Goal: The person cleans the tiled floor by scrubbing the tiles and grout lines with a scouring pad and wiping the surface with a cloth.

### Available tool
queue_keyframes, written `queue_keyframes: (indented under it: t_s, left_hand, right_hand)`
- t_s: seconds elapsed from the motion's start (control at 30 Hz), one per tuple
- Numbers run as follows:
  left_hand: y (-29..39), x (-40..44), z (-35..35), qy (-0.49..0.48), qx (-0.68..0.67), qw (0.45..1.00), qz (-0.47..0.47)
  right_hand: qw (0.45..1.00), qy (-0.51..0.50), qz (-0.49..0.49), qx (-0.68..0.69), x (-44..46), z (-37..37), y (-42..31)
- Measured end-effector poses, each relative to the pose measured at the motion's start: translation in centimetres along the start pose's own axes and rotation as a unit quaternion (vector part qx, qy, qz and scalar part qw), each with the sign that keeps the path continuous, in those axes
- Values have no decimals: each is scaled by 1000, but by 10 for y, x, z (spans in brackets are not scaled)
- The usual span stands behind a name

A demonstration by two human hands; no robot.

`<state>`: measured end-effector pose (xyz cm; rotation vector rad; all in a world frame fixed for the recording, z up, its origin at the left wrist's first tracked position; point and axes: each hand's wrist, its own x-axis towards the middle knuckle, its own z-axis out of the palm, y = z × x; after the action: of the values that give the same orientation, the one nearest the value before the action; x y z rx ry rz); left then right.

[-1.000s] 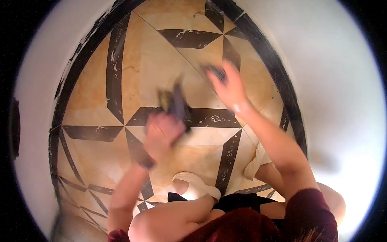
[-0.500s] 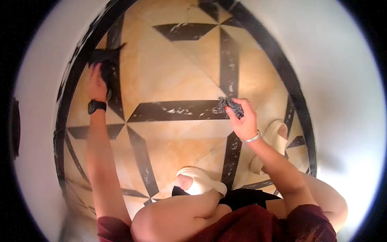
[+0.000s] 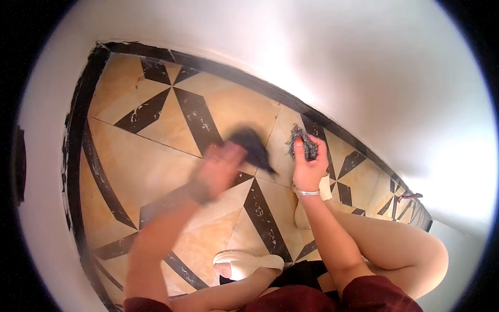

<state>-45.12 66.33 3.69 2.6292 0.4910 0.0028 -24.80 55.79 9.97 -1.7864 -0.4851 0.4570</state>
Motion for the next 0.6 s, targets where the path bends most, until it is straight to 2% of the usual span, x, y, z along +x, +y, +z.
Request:
queue_keyframes:
  t_s: [0.03, 0.13, 0.17, 0.2, 0.27, 0.3, 0.33, 0.37, 0.4, 0.5, 0.53, 0.6]
  left_hand:
    - [-48, -11, 15, 117, 21, 992, -49]
    - [-197, -79, -25, 241, 135, 930, -242]
    - [-221, -100, -48, 269, 163, 911, -266]
    - [-227, -114, -67, 286, 174, 904, -267]
    - [-179, -88, -84, 339, 105, 891, -282]
    - [-149, -63, -68, 435, -312, 796, -282]
    - [-113, -35, -51, 441, -671, 549, -233]
    - [-69, -12, -44, 343, -463, 798, -175]
    - [-30, 17, -32, 274, -401, 863, -141]
    - [67, 115, 33, 129, -239, 962, 27]
    - [76, 138, 46, -7, 21, 987, 160]
    - [69, 161, 59, 9, 30, 988, 151]
  right_hand:
    - [998, 1, -47, -34, -1, -5, 13]
    - [1000, 0, 11, 24, -7, -9, 9]
    - [999, -9, 11, 32, -7, -12, 11]
    - [999, 5, 7, 45, -4, -11, 13]
    - [997, 49, -4, 63, 5, -10, 17]
    - [995, 65, 10, 69, 9, -11, 14]
    - [994, 78, 21, 76, 15, -9, 9]
    - [992, 87, 33, 82, 19, -9, 3]
    - [991, 96, 27, 88, 22, -10, -2]
    - [989, 110, 33, 93, 25, 0, -20]
    - [990, 110, 31, 84, 21, 6, -23]
    - [992, 105, 15, 61, 24, 17, -21]
